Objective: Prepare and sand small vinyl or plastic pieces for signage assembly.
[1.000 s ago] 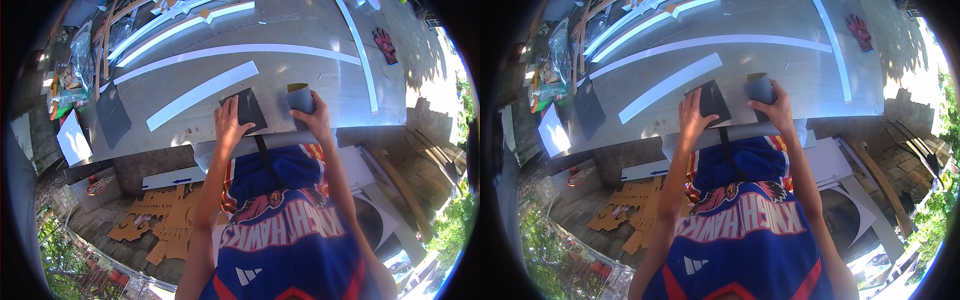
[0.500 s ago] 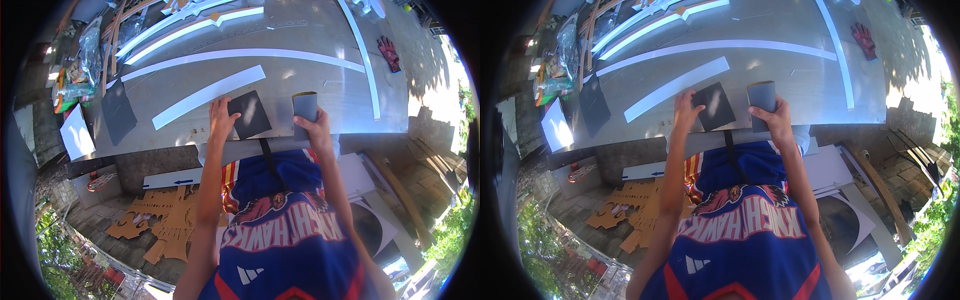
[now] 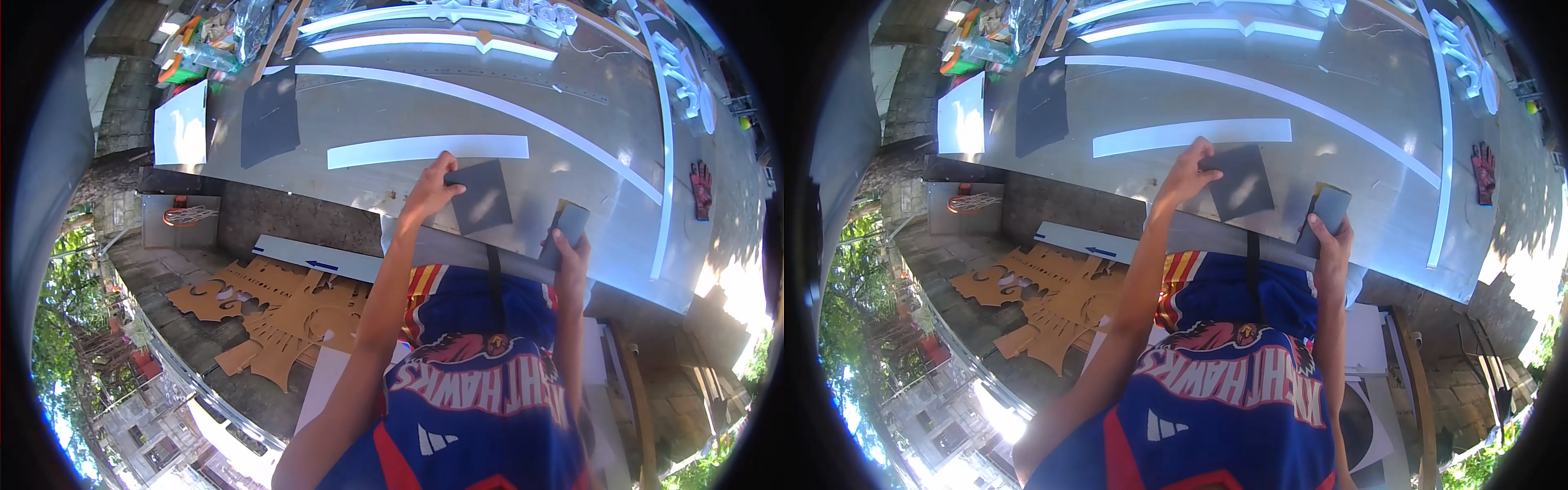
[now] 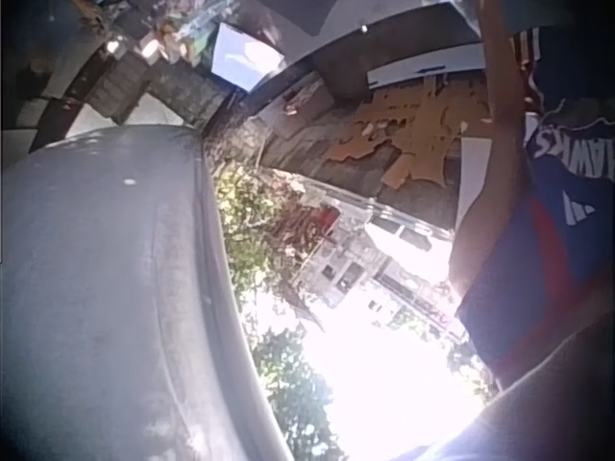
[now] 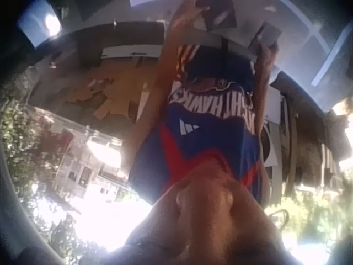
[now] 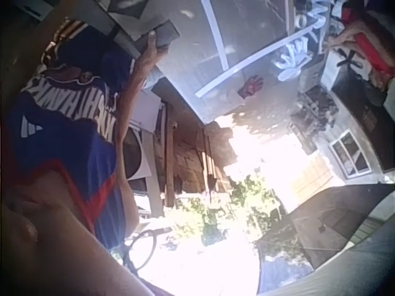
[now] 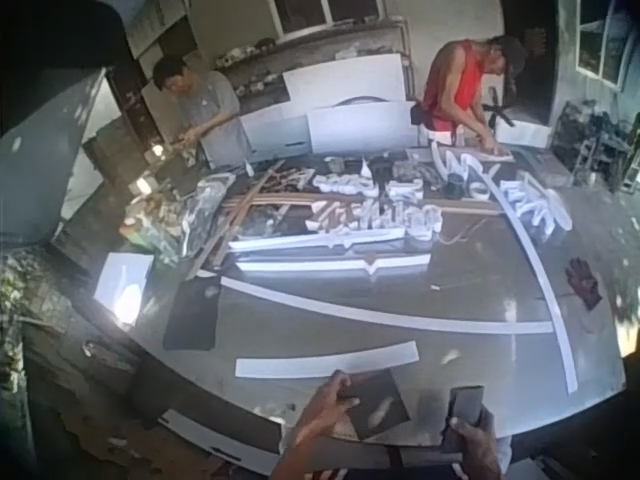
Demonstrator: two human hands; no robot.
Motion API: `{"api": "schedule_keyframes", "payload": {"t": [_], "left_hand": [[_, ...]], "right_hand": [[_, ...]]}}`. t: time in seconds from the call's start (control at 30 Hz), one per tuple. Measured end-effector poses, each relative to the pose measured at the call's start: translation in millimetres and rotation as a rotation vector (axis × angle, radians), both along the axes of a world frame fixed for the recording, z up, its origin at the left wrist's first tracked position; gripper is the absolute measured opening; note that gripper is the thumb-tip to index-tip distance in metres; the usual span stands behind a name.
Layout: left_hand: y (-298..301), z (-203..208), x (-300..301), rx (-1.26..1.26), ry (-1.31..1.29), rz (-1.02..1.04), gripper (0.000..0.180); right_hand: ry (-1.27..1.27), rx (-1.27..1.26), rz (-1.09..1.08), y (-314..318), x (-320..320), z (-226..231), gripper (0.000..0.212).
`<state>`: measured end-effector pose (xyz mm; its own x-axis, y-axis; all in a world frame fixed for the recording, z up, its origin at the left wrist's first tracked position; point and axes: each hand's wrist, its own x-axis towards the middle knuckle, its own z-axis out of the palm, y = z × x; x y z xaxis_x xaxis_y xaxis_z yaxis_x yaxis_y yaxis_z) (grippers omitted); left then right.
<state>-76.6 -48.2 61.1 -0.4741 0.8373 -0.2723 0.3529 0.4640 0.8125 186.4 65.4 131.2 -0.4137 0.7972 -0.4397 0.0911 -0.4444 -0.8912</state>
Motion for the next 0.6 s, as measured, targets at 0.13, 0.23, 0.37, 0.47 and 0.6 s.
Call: {"api": "schedule_keyframes", "payload": {"t": [0.13,0.23,0.37,0.47,0.6], "left_hand": [[-35.0,6.5,-54.3,0.476,-0.344,0.682,0.039],[-56.1,2.7,-110.3,0.775,-0.347,1.106,0.040],[-75.6,-3.3,-124.4,0.608,-0.283,1.473,0.042],[-32.1,43.0,-28.9,0.627,-0.403,0.956,0.022],[5.2,94.0,83.0,0.557,-0.649,0.396,0.026]], "right_hand": [[-0.064,0.058,0.109,2.9,-4.2,7.4,0.045],[-0.015,0.044,0.150,-2.9,-16.2,17.0,0.044],[-0.031,0.050,0.168,-9.9,-28.1,29.3,0.042],[0.000,0.112,0.147,-5.3,-37.8,37.8,0.042],[-0.054,0.154,0.224,-8.6,-44.0,45.5,0.043]]}}
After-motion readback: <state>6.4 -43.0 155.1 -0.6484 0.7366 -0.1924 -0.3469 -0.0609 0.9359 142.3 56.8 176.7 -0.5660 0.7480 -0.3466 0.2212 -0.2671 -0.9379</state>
